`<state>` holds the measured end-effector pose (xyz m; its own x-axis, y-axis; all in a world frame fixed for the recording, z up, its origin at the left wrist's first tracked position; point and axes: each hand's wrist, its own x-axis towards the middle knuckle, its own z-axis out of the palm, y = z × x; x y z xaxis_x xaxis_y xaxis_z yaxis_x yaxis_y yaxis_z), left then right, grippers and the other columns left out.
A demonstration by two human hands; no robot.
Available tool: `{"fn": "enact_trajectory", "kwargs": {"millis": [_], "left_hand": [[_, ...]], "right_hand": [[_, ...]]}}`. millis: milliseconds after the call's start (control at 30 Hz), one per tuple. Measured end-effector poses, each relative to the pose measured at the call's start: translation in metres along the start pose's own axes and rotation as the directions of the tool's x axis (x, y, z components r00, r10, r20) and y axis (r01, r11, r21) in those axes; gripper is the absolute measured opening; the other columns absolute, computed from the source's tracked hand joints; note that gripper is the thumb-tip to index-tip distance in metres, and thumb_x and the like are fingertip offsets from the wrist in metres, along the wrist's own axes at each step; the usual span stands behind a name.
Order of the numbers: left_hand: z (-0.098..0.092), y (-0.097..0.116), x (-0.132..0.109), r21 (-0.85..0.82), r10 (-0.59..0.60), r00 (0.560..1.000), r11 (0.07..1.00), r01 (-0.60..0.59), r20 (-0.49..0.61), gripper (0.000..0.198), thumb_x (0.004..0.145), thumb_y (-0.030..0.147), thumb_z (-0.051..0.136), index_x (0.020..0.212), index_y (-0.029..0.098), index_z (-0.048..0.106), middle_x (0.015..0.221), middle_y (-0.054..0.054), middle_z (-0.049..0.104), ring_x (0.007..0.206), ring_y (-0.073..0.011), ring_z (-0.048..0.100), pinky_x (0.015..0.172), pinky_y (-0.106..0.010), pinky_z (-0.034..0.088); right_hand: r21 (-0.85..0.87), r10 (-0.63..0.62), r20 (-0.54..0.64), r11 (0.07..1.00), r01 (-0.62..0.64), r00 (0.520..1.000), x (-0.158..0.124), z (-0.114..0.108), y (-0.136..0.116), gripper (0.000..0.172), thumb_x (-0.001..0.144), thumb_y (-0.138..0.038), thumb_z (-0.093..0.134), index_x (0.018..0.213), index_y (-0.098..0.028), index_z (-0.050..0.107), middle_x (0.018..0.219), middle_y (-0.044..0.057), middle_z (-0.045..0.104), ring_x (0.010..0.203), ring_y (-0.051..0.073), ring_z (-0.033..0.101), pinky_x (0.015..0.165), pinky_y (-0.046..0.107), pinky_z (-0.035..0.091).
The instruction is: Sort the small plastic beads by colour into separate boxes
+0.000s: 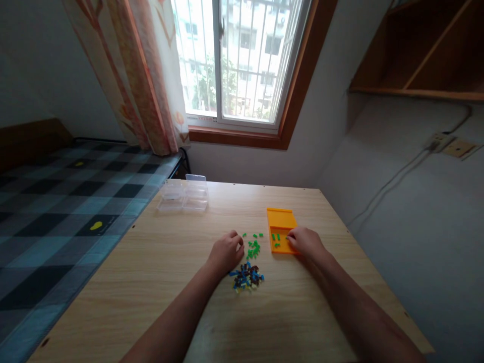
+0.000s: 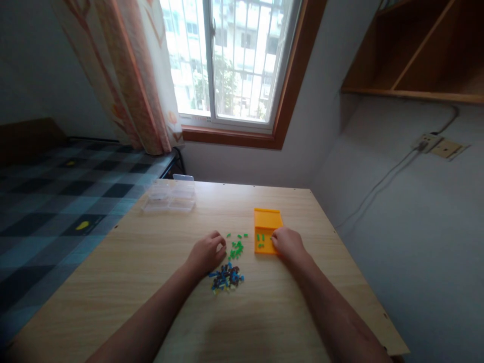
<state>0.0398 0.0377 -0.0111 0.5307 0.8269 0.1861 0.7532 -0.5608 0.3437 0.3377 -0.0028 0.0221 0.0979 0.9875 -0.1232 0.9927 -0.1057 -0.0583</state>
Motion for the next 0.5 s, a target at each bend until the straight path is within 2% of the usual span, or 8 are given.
{"fn": "enact_trajectory", "kwargs": {"millis": [133, 300, 500], "left_hand": [[-0.001, -0.005, -0.001, 0.017, -0.025, 1.000, 1.000, 0.025, -0.012, 0.014, 0.093, 0.023, 0.057, 0.088, 0.020, 0.070, 0.098, -0.005, 0.067, 0.085, -0.0185, 0.065, 0.074, -0.029, 0.046], [0.001, -0.008, -0.001, 0.022, -0.015, 1.000, 1.000, 0.015, 0.015, 0.014, 0.093, 0.024, 0.059, 0.087, 0.020, 0.071, 0.098, -0.005, 0.068, 0.087, -0.0189, 0.066, 0.074, -0.028, 0.046], [0.002, -0.008, 0.001, 0.012, -0.027, 0.999, 1.000, 0.027, 0.038, 0.011, 0.091, 0.024, 0.063, 0.086, 0.022, 0.072, 0.099, -0.004, 0.068, 0.088, -0.0192, 0.067, 0.075, -0.028, 0.046]], "right_hand": [[-0.008, -0.035, -0.018, 0.999, 0.034, 0.999, 0.003, 0.012, -0.006, 0.030, 0.097, -0.033, 0.054, 0.088, -0.023, 0.080, 0.097, 0.009, 0.078, 0.087, 0.020, 0.070, 0.068, 0.026, 0.040], [0.032, -0.037, -0.108, 0.999, 0.041, 0.993, 0.001, 0.020, -0.004, 0.032, 0.101, -0.033, 0.049, 0.103, -0.025, 0.080, 0.107, 0.008, 0.077, 0.095, 0.021, 0.070, 0.074, 0.028, 0.045], [0.116, -0.091, -0.181, 0.987, 0.113, 0.979, -0.003, 0.023, 0.000, 0.028, 0.097, -0.028, 0.054, 0.111, -0.027, 0.079, 0.115, 0.003, 0.075, 0.100, 0.019, 0.069, 0.078, 0.026, 0.047]]}}
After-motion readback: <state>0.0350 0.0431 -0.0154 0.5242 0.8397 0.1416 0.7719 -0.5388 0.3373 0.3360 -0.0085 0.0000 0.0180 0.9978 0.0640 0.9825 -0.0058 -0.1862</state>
